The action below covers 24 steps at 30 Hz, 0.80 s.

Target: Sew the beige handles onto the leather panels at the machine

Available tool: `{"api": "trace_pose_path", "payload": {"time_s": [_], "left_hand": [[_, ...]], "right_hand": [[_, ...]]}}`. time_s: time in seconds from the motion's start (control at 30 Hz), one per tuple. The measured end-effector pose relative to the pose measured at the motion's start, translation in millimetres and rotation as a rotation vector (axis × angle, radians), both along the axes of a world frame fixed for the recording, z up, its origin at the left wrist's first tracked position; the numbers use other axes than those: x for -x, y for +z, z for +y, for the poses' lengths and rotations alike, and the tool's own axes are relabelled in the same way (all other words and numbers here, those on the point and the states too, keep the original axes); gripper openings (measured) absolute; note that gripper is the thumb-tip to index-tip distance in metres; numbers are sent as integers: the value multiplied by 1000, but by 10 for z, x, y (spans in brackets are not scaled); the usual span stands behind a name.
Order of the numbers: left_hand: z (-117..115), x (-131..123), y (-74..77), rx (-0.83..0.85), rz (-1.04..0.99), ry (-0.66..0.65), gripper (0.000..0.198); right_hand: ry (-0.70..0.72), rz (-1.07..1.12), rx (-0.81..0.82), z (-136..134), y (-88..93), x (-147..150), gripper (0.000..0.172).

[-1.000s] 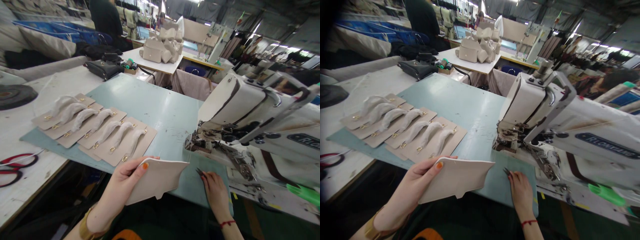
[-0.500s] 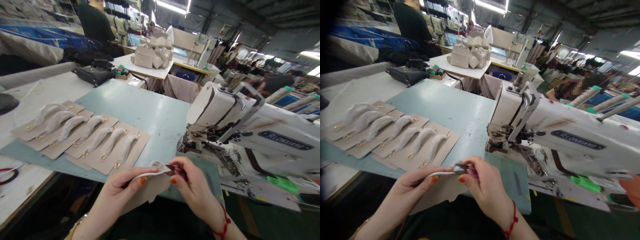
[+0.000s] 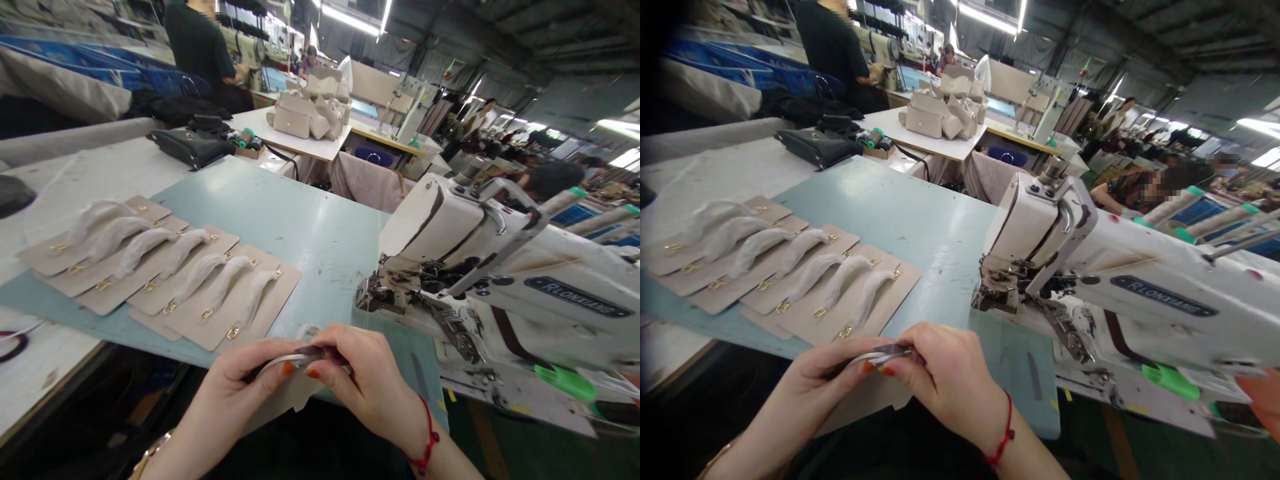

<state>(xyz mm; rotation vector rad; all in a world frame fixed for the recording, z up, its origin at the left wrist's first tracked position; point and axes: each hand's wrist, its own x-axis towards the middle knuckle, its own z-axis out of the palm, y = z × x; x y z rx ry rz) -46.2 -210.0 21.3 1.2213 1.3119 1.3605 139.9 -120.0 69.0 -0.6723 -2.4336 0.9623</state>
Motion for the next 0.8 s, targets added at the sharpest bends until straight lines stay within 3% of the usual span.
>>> {"api": "trace_pose_path", "payload": {"time_s": [0.8], "left_hand": [[-11, -1, 19, -77, 11, 12, 28]], "right_hand": [[-4, -42, -4, -34, 19, 2, 20]]}}
